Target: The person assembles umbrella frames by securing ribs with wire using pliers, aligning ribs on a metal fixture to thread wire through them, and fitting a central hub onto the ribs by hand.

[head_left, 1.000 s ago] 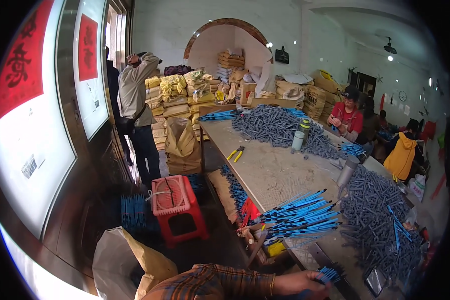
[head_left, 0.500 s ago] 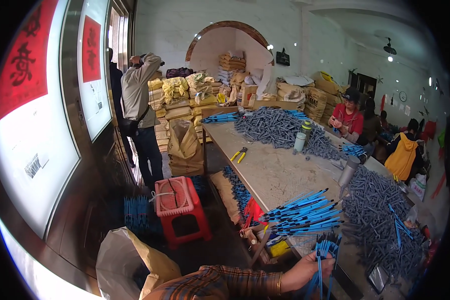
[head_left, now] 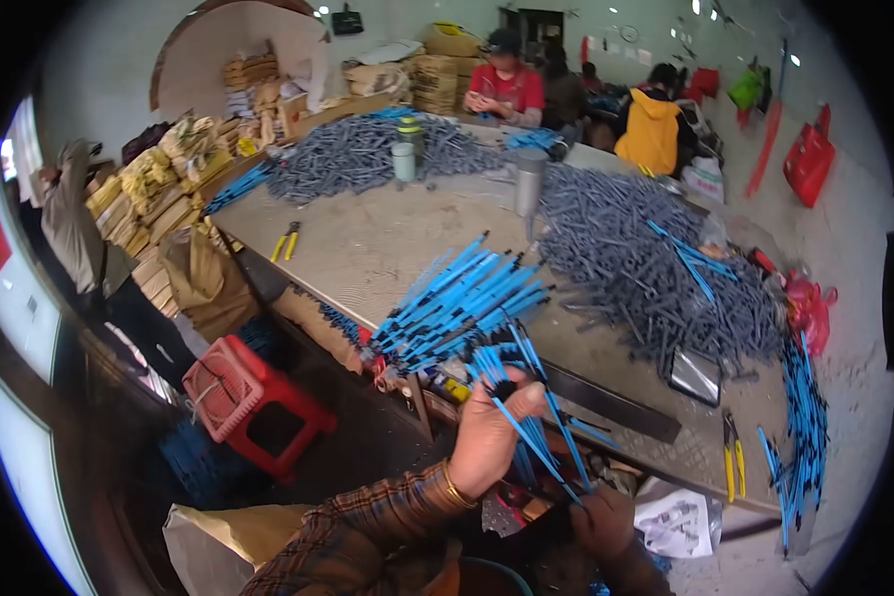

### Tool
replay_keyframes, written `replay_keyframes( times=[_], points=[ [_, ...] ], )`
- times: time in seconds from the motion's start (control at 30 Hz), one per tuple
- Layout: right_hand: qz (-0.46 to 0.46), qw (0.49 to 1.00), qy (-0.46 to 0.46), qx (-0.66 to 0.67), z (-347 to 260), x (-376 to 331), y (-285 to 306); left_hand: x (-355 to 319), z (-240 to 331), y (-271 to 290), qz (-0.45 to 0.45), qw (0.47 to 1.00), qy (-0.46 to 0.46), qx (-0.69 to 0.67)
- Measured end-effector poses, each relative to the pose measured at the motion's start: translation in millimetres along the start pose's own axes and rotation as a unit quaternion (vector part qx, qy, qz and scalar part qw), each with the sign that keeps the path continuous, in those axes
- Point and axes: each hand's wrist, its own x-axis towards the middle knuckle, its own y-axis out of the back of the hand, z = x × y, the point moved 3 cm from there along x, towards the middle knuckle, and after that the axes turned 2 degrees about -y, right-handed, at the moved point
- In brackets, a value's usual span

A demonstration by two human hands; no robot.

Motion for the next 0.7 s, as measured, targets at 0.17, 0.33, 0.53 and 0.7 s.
replay_keyframes(
  times=[0.17,0.33,0.53,0.7],
  points=[
    [0.01,1.0,-0.01,0.022,6,-8,-3,1,-2,-3,0.03,0.999,-0.03,0.016],
    [0.007,1.0,0.01,-0.002,7,-27,-16,3,3,5,0.019,0.996,-0.063,0.065],
    [-0.002,0.997,0.049,-0.055,10,-35,-42,5,-20,17,0.021,0.997,-0.016,0.073],
    [-0.056,0.998,0.013,-0.027,2,-33,-32,4,-15,15,0.007,0.993,-0.037,0.111]
  ],
)
